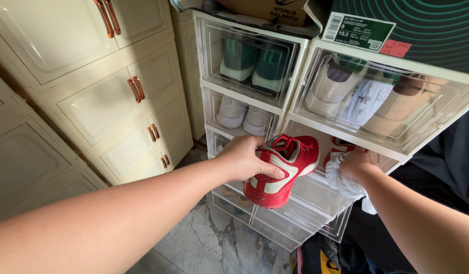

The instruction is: The person wipes each shoe with a white cloth, turning the shoes to clean different sides, then places the cleaned pairs into the drawers of a clear plastic shoe rack, picking up additional pairs from the floor.

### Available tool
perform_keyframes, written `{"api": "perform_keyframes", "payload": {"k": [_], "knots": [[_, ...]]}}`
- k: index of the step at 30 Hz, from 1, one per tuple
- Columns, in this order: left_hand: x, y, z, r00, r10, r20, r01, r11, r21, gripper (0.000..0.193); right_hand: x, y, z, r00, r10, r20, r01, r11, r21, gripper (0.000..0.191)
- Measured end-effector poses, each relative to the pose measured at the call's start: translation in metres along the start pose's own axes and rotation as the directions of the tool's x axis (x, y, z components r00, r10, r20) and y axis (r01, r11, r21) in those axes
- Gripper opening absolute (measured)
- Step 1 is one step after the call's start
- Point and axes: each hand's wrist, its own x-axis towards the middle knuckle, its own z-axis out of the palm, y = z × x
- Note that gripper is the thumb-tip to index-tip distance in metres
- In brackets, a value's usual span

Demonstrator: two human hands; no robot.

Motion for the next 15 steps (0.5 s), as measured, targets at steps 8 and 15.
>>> {"api": "perform_keyframes", "payload": {"k": [8, 15], "knots": [[0.001, -0.003, 0.005, 1.0, 0.011, -0.009, -0.01, 0.998, 0.056, 0.071, -0.079, 0.012, -0.028, 0.991, -0.133, 0.009, 0.133, 0.99, 0.044, 0.126], [0.004, 0.002, 0.037, 0.997, 0.045, -0.055, -0.036, 0.985, 0.166, 0.068, -0.204, -0.012, -0.059, 0.978, -0.018, 0.208, -0.101, 0.833, 0.544, 0.055]]}}
